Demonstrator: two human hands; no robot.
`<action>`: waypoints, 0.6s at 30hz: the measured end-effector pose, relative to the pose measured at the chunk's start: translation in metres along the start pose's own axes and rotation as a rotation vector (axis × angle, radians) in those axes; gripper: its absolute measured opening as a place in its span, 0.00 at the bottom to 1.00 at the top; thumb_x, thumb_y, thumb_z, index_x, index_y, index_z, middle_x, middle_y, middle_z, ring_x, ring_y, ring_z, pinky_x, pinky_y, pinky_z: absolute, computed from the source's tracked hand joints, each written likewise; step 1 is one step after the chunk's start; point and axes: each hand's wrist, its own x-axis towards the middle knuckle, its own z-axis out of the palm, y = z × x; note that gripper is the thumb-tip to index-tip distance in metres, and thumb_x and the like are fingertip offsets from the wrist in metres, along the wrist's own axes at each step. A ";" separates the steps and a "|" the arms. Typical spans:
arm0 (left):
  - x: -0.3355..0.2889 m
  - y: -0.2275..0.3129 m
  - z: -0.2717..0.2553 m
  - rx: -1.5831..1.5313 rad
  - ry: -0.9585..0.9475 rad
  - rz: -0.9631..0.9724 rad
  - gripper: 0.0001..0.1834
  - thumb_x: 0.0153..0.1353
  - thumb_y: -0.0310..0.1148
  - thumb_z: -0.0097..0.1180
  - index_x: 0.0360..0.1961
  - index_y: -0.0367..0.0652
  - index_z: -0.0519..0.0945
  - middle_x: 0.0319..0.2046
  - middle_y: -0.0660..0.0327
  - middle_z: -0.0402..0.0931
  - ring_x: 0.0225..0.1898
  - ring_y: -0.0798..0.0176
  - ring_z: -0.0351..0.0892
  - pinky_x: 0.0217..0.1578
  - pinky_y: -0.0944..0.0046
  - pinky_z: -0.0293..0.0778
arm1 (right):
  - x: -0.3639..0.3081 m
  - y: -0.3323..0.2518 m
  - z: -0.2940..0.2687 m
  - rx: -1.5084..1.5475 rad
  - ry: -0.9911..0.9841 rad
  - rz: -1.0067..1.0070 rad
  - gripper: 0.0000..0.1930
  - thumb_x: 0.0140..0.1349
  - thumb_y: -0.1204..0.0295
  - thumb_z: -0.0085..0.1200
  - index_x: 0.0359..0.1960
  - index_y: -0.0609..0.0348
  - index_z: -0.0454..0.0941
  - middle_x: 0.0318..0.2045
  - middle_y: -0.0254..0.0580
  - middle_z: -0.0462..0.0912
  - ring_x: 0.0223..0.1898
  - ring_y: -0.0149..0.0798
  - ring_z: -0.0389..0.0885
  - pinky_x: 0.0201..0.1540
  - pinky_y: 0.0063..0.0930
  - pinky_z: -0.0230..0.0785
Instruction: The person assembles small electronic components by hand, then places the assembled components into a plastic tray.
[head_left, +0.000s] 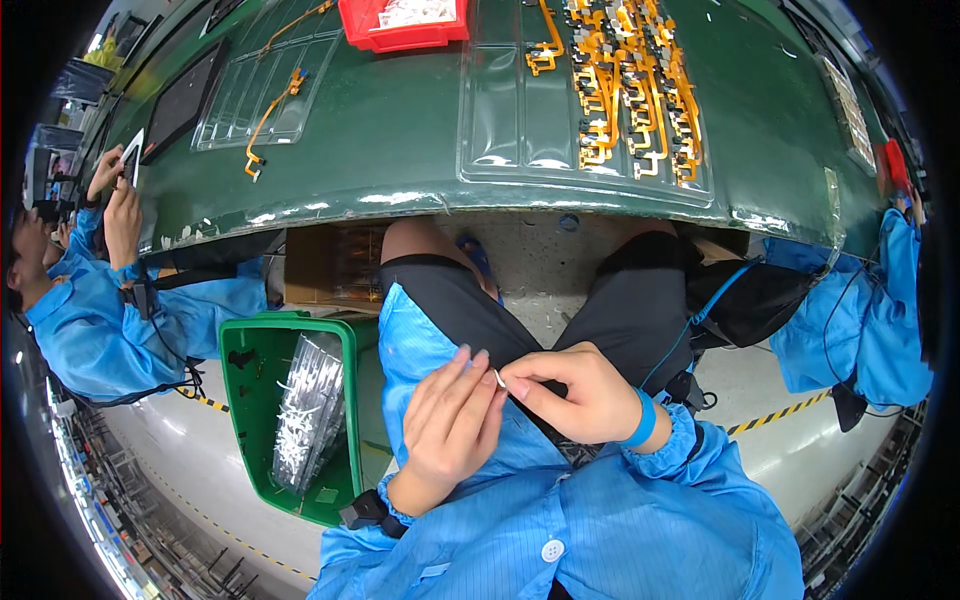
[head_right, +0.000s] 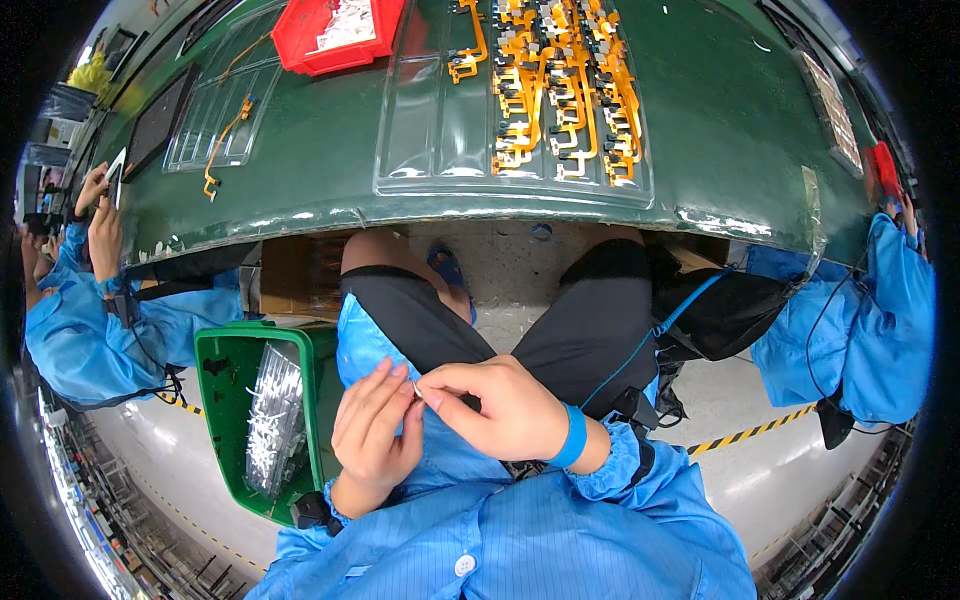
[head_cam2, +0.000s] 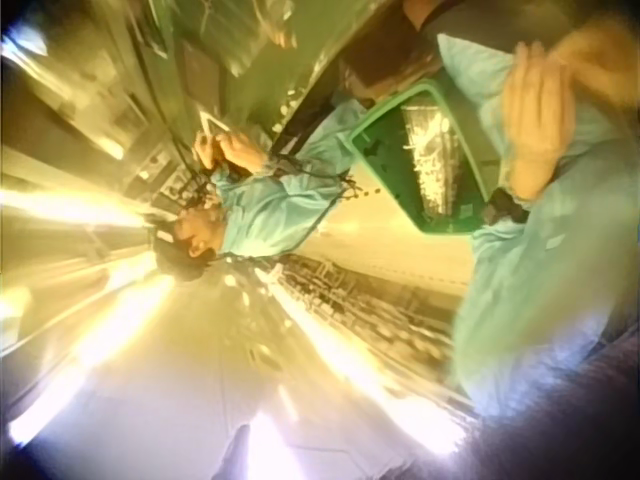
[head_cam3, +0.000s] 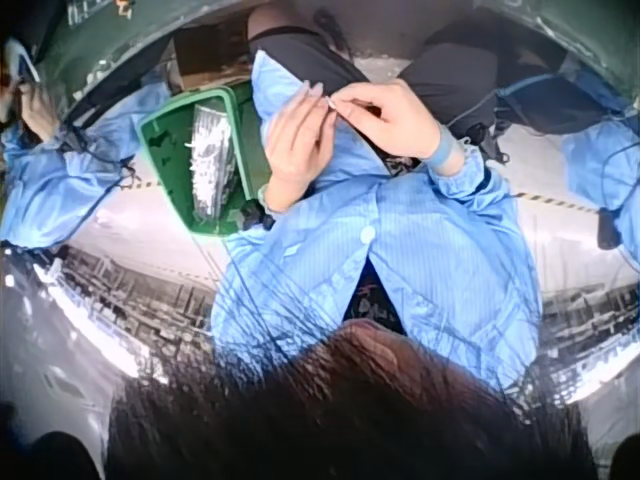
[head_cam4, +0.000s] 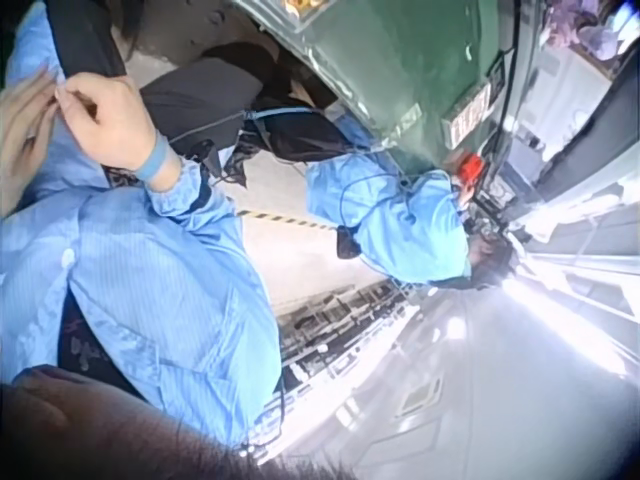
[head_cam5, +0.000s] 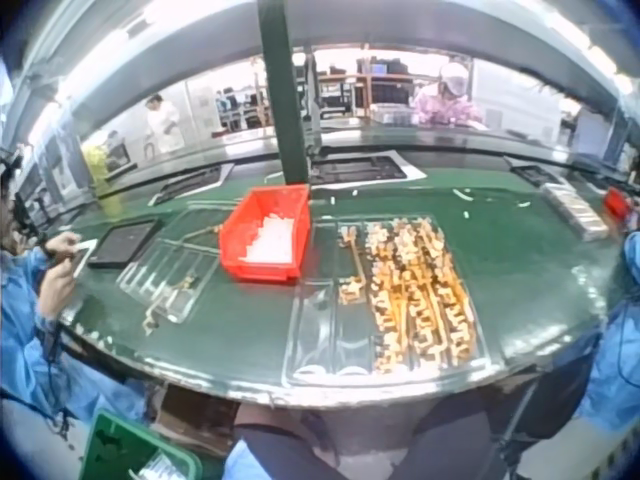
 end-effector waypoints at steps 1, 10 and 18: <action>0.000 0.000 0.001 0.055 0.011 -0.003 0.12 0.46 0.19 0.66 0.35 0.30 0.82 0.39 0.47 0.83 0.45 0.43 0.83 0.42 0.54 0.79 | 0.001 -0.001 0.000 -0.006 0.009 0.007 0.07 0.63 0.74 0.53 0.40 0.63 0.80 0.28 0.50 0.84 0.29 0.47 0.85 0.31 0.30 0.73; 0.002 0.000 -0.002 0.019 -0.030 0.062 0.12 0.45 0.19 0.66 0.34 0.29 0.82 0.35 0.47 0.84 0.39 0.49 0.86 0.40 0.59 0.82 | -0.009 -0.001 0.003 0.086 0.019 0.170 0.09 0.66 0.72 0.53 0.41 0.66 0.81 0.26 0.47 0.84 0.29 0.32 0.83 0.32 0.26 0.73; -0.002 0.002 -0.001 0.050 0.023 0.078 0.13 0.46 0.20 0.67 0.36 0.35 0.84 0.37 0.48 0.84 0.40 0.50 0.86 0.39 0.60 0.83 | -0.008 0.005 0.004 0.244 -0.045 0.186 0.11 0.69 0.72 0.51 0.45 0.67 0.79 0.29 0.41 0.84 0.31 0.24 0.78 0.37 0.21 0.72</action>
